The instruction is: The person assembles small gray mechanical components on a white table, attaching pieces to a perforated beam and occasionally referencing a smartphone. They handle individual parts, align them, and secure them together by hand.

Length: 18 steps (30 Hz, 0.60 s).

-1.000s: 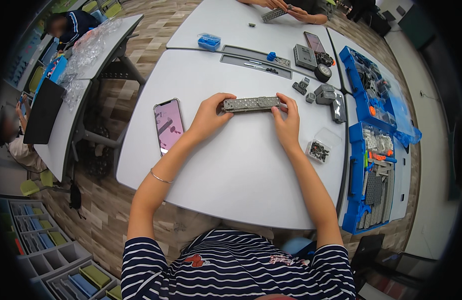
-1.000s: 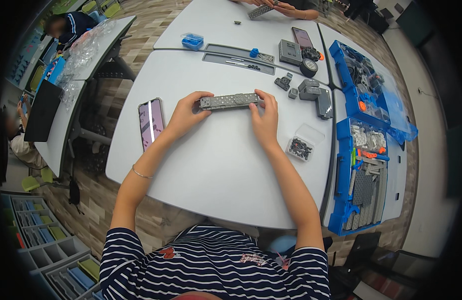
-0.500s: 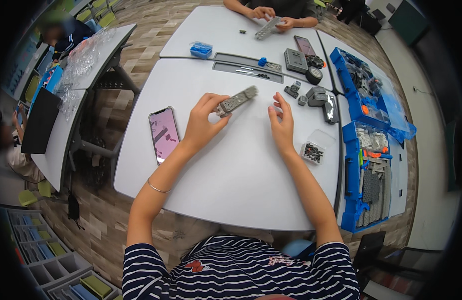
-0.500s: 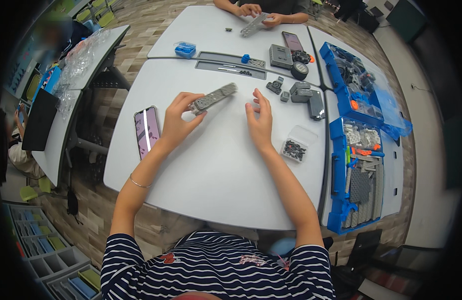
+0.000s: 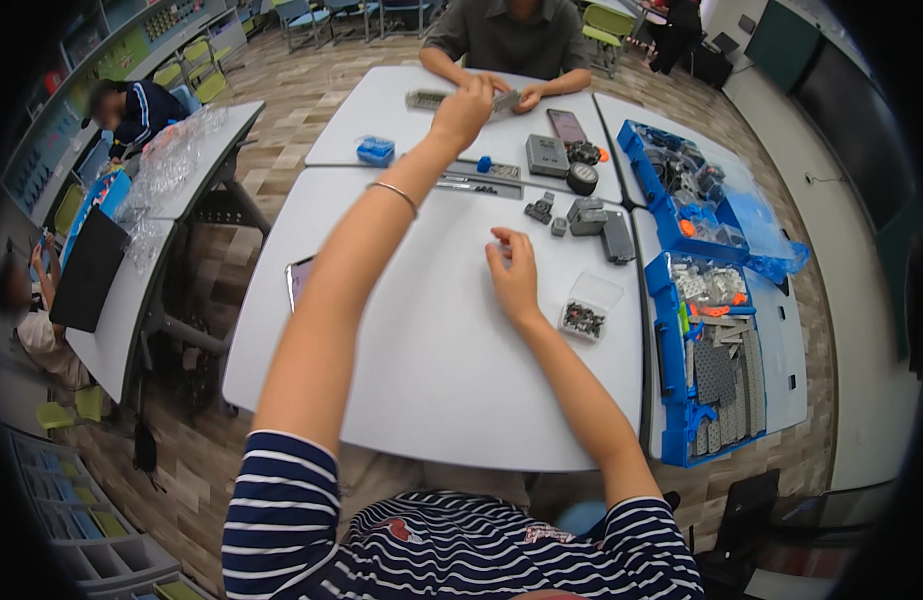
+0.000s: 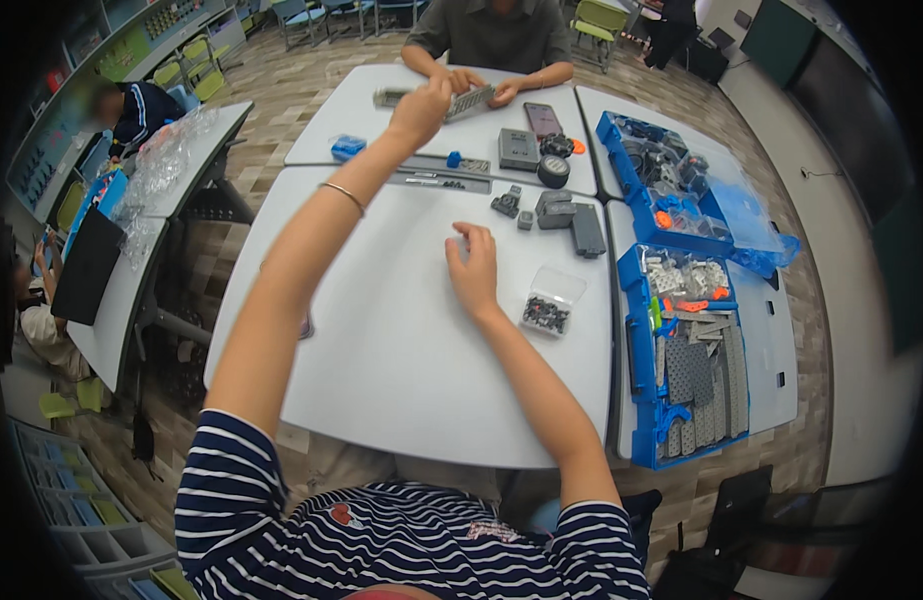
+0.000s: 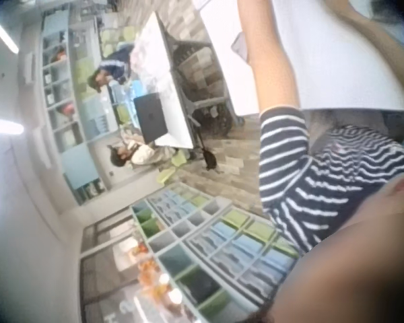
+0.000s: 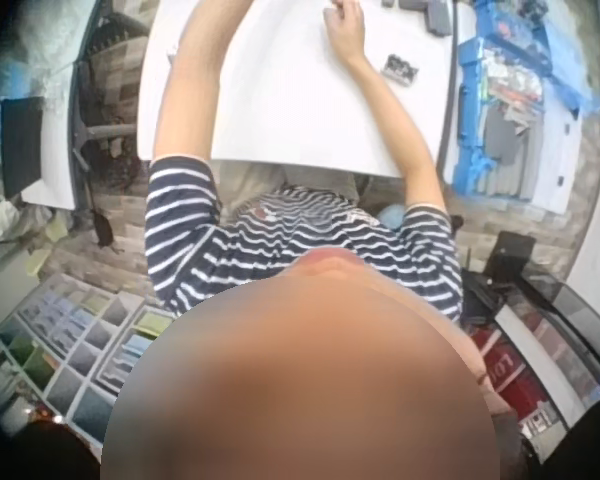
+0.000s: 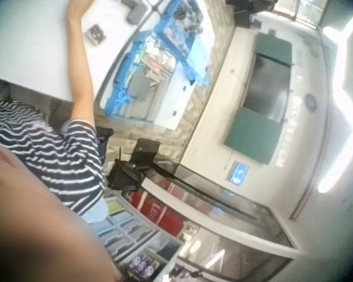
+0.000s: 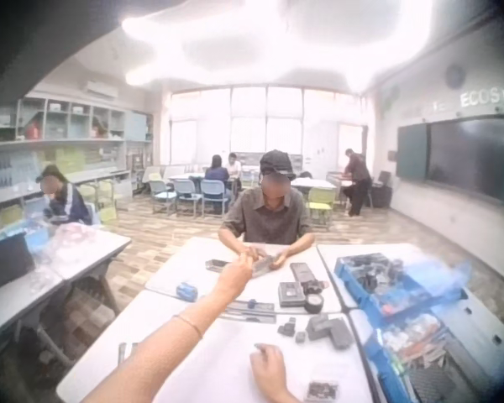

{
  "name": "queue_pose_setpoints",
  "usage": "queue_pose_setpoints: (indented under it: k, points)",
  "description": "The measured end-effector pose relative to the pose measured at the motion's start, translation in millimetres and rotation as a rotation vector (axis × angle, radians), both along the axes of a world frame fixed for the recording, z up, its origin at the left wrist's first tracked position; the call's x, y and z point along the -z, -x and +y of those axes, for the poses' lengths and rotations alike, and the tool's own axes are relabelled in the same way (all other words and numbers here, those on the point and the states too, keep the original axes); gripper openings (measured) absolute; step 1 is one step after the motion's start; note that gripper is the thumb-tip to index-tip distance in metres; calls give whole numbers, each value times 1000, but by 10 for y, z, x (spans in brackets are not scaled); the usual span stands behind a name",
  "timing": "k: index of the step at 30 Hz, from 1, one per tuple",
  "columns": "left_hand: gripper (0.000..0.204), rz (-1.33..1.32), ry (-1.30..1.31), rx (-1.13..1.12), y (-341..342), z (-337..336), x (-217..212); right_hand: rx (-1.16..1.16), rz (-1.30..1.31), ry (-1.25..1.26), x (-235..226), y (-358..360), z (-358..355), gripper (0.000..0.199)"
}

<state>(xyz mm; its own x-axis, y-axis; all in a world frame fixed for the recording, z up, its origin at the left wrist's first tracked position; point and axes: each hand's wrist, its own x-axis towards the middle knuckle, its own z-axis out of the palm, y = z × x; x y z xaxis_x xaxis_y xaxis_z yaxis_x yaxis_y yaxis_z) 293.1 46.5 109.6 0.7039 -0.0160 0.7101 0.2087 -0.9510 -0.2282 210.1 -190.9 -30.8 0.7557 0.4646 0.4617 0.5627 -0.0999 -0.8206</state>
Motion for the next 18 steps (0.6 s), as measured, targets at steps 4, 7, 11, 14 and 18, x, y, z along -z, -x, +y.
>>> queue_pose_setpoints:
  k: [4,7,11,14,18]
  points:
    - [4,-29,-58,-126,-436,-113,413,-33,45,-64,5,-3,25,26]
    - [5,-7,-62,-161,-630,-139,558,-14,30,-43,12,-4,55,24]
    - [12,20,32,-215,-765,-24,593,-9,22,-29,5,0,66,23]
    - [11,20,45,-235,-798,26,644,-12,19,-22,-17,9,66,23]
    - [11,41,72,-252,-802,-7,792,-12,4,-12,-33,36,59,23]
